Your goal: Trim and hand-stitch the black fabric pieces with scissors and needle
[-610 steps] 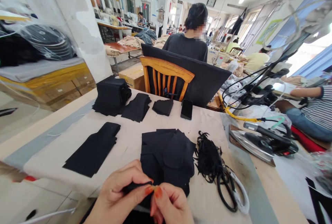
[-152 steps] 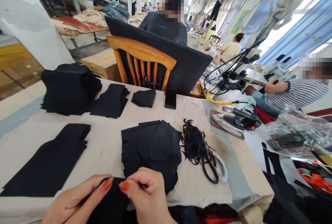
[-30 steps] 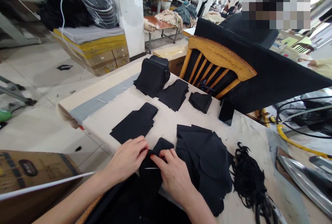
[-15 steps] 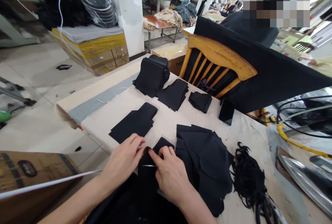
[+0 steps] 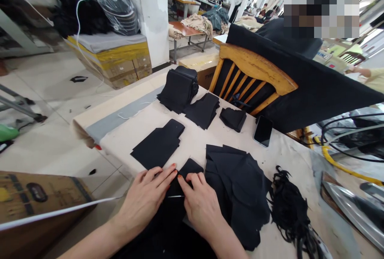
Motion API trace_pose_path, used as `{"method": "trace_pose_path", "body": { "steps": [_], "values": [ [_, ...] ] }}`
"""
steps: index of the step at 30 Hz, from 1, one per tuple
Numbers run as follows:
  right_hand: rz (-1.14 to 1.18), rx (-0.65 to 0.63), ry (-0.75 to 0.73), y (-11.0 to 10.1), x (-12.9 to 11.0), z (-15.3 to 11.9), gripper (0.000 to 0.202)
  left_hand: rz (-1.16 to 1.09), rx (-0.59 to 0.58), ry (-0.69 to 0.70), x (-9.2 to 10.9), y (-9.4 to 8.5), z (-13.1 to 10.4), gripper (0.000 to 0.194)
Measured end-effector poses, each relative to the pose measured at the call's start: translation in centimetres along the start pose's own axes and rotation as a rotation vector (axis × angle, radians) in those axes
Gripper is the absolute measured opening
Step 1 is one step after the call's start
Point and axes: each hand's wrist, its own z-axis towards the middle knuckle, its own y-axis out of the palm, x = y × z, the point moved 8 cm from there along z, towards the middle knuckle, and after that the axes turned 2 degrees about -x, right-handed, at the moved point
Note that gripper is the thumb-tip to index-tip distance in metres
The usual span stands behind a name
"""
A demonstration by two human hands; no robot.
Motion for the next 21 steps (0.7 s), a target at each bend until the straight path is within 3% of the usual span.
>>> {"method": "trace_pose_path", "body": {
  "steps": [4, 10, 14, 18, 21],
  "values": [
    [-0.025, 0.029, 0.032, 0.0, -0.2, 0.1, 0.059, -0.058, 0.036, -0.017, 0.0, -0.7, 0.1, 0.038],
    [0.006, 0.047, 0.041, -0.5, -0.1, 0.1, 0.057, -0.529, 0.119, -0.047, 1.3, -0.4, 1.2, 0.029],
    [0.08, 0.097, 0.033, -1.5, 1.1, -1.0, 0.048, -0.484, 0.119, -0.046, 2.3, 0.7, 1.8, 0.027],
    [0.266, 0.34, 0.269, -3.0, 4.7, -3.9, 0.036, -0.422, 0.066, 0.036, 3.2, 1.3, 1.7, 0.027],
    [0.573, 0.48, 0.499, -2.4, 6.8, -6.4, 0.033, -0.393, 0.043, 0.087, 3.6, 1.8, 1.6, 0.031]
  ]
}}
